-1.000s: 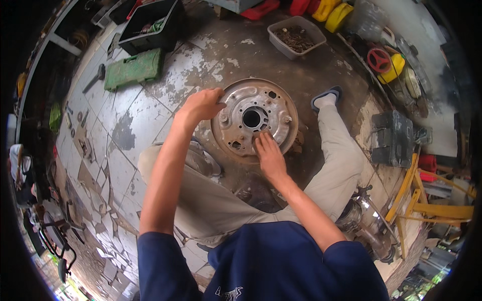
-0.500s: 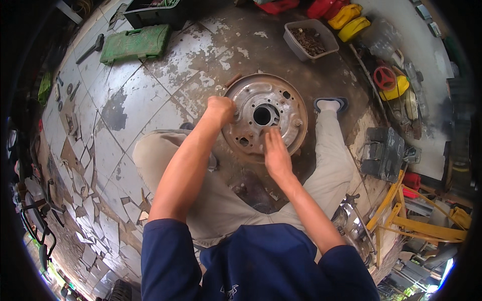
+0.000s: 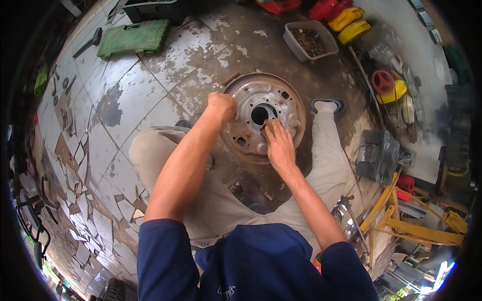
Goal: The person sits on the floor and scrubs the surface of a brake drum with a small abrasive tool. The person rotates the drum to access different areas and continues scrubbing the inner and outer surfaces.
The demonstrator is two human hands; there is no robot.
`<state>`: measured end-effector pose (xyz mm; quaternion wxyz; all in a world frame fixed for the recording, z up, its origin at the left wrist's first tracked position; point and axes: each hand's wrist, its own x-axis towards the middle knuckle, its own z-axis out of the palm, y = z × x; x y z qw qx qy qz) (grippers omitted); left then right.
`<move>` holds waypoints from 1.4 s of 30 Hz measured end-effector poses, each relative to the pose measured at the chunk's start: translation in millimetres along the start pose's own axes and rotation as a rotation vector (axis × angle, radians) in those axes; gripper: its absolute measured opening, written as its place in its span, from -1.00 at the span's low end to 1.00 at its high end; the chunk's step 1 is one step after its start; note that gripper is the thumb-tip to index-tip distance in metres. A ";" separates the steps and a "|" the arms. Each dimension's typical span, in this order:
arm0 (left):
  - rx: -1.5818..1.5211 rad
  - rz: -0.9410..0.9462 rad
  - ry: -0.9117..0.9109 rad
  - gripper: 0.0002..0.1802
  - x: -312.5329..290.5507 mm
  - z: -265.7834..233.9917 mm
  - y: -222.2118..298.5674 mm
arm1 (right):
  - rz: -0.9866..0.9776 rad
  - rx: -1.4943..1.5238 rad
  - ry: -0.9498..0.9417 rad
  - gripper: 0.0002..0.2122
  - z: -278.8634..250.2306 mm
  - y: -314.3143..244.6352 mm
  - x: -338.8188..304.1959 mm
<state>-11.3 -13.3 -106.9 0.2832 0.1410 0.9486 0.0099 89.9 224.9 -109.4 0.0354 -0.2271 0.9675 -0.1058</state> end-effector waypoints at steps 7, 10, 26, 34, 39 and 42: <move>0.028 0.000 -0.027 -0.66 -4.6 -5.8 1.6 | -0.075 -0.033 -0.044 -0.53 -2.6 5.2 -6.4; 0.007 0.009 -0.009 -0.66 -2.7 -9.9 1.7 | -0.066 -0.057 -0.029 -0.53 1.2 3.2 -11.0; 0.084 -0.104 -0.019 -0.54 3.9 -12.6 13.9 | -0.049 -0.073 -0.011 -0.54 6.6 16.7 -17.3; 0.034 -0.080 -0.019 -0.50 6.4 -4.3 8.2 | -0.090 -0.063 -0.065 -0.53 2.4 12.9 -16.6; 0.018 -0.118 -0.107 -0.46 2.9 -18.4 12.2 | 0.019 -0.042 0.016 -0.54 7.8 19.5 -14.9; 0.021 -0.152 -0.087 -0.41 -1.4 -20.4 13.5 | -0.150 -0.047 -0.041 -0.52 9.0 13.7 -17.4</move>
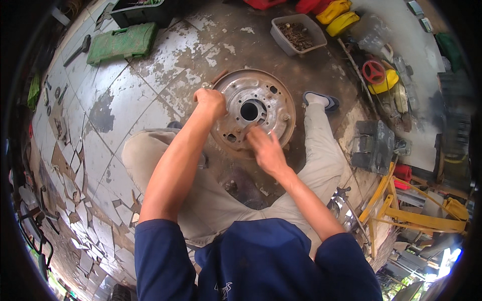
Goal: The person sits on the floor and scrubs the surface of a brake drum with a small abrasive tool. The person rotates the drum to access different areas and continues scrubbing the inner and outer surfaces.
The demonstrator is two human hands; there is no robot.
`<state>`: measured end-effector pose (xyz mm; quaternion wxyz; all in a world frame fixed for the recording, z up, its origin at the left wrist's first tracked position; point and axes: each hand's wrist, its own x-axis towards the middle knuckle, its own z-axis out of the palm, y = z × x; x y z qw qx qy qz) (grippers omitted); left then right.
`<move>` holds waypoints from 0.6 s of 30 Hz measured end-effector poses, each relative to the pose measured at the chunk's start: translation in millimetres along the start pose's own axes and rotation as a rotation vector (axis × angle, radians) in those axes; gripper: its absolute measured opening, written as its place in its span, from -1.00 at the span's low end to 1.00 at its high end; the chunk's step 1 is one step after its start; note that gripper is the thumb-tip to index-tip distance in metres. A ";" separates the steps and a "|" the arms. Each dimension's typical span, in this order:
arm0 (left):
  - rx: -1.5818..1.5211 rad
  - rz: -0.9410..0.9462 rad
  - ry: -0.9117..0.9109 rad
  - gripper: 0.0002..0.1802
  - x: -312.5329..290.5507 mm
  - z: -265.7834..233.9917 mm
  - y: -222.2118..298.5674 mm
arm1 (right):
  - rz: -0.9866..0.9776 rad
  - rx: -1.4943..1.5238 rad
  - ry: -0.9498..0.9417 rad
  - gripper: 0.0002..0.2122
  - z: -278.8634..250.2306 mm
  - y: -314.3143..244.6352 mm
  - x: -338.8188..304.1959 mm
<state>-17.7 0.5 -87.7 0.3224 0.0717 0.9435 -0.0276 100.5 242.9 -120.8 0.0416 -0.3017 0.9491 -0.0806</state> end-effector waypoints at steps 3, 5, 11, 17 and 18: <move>-0.009 0.023 0.042 -0.38 3.7 4.6 -5.4 | -0.017 0.021 0.033 -0.54 -11.6 5.1 6.3; -0.018 0.044 0.067 -0.38 5.6 8.2 -4.7 | 0.103 -0.061 0.073 -0.55 -8.8 6.8 6.2; -0.032 0.112 0.115 -0.39 11.7 19.2 -8.3 | 0.045 0.040 -0.004 -0.55 -11.4 14.9 6.1; -0.043 0.133 0.119 -0.49 7.7 20.8 -10.0 | -0.168 0.033 -0.071 -0.58 -17.2 20.9 -1.1; -0.036 0.136 0.071 -0.51 6.7 15.7 -9.6 | -0.201 0.030 -0.084 -0.58 -21.4 27.2 2.2</move>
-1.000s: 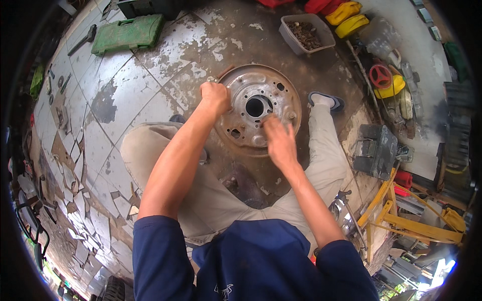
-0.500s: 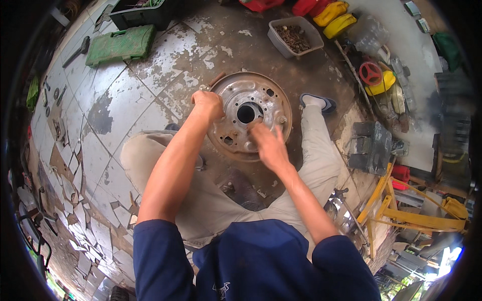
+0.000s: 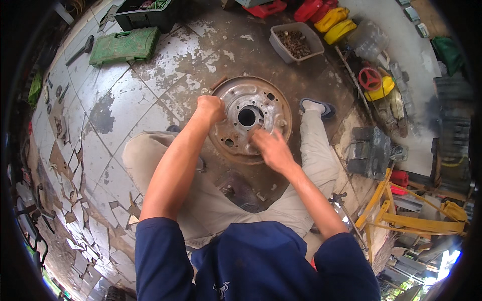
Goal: The person sits on the floor and scrubs the surface of a brake drum with a small abrasive tool. The person rotates the drum to access different areas and continues scrubbing the inner and outer surfaces.
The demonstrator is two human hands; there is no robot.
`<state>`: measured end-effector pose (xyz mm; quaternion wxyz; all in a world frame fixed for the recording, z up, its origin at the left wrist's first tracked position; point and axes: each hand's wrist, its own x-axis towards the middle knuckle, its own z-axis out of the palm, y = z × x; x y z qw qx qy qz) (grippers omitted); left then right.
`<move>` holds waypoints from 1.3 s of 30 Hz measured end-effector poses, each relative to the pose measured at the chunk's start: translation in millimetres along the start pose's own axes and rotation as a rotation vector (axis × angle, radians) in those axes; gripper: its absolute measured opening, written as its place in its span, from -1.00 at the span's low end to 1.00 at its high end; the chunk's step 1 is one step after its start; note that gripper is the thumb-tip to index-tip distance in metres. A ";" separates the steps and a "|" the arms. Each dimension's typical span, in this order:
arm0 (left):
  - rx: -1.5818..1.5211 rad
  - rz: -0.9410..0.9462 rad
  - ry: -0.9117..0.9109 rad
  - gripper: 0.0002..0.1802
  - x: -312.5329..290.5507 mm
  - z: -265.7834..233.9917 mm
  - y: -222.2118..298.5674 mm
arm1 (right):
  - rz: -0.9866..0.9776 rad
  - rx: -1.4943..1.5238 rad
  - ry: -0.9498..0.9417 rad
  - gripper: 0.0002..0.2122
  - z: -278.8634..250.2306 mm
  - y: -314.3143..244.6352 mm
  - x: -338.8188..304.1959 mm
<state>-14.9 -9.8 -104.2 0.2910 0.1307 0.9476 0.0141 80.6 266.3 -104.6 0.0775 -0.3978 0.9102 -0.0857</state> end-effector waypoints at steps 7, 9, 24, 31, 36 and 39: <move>0.034 -0.019 -0.056 -0.53 1.1 -4.9 4.6 | 0.061 -0.031 0.025 -0.63 -8.7 -1.1 9.8; 0.026 -0.012 -0.058 -0.53 1.2 -4.2 4.3 | 0.075 -0.072 0.023 -0.63 -9.8 0.5 12.9; 0.018 0.011 -0.027 -0.54 3.0 1.7 2.6 | 0.147 0.045 0.082 -0.65 -8.2 -3.9 8.7; 0.002 -0.020 -0.042 -0.55 1.5 -1.1 2.3 | 0.153 0.007 0.082 -0.62 10.6 -17.2 4.1; 0.000 -0.004 -0.054 -0.54 2.8 -0.6 2.3 | -0.049 0.004 -0.036 -0.62 14.3 -39.6 3.6; 0.009 0.029 0.074 -0.53 3.7 7.0 -1.3 | 0.269 -0.053 0.088 -0.58 8.4 -12.6 10.6</move>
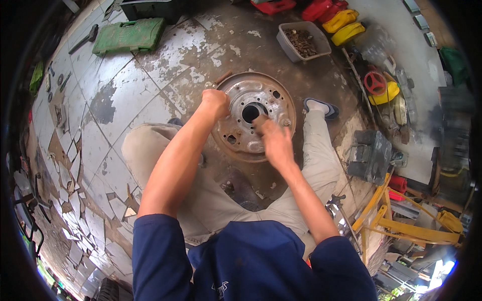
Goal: The person sits on the floor and scrubs the surface of a brake drum with a small abrasive tool. The person rotates the drum to access different areas and continues scrubbing the inner and outer surfaces.
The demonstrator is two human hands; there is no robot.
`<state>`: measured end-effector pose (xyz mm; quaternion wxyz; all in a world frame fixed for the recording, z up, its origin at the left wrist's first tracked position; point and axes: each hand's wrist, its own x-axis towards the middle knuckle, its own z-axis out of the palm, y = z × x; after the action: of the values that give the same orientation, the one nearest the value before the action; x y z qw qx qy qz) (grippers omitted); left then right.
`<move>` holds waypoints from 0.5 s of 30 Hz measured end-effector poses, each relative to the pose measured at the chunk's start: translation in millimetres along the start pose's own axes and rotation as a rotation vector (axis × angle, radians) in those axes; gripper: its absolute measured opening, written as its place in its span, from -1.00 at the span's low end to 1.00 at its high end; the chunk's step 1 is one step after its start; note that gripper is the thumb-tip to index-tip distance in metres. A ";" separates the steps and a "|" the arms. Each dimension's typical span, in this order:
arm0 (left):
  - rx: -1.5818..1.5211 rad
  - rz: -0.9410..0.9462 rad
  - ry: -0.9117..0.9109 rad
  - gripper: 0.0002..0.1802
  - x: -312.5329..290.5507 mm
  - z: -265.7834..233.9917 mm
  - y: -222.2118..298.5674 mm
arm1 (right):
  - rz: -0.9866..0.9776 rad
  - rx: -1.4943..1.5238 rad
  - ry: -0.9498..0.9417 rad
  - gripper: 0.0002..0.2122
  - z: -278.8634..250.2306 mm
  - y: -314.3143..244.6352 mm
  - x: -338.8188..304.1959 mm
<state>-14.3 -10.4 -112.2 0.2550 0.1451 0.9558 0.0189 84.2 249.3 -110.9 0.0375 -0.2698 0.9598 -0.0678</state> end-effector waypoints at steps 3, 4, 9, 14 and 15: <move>0.002 0.006 0.054 -0.49 2.8 6.9 0.6 | 0.004 -0.053 -0.002 -0.56 8.9 -5.6 -5.7; -0.002 -0.001 0.053 -0.49 5.2 5.2 0.6 | -0.131 -0.033 -0.052 -0.57 6.1 -16.9 -11.5; 0.005 -0.010 0.018 -0.47 7.8 2.9 1.4 | -0.002 -0.261 0.105 -0.60 -0.9 12.3 9.1; -0.004 0.019 -0.024 -0.52 2.4 -5.3 -0.1 | -0.439 -0.096 -0.129 -0.61 -1.8 -16.9 -15.2; 0.004 0.004 -0.082 -0.55 -2.1 -10.8 1.8 | -0.334 -0.108 -0.093 -0.60 -2.7 -11.7 -11.6</move>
<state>-17.4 -8.9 -101.6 0.2938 0.1482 0.9442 0.0117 99.8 245.8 -106.0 0.0553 -0.4300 0.9011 -0.0089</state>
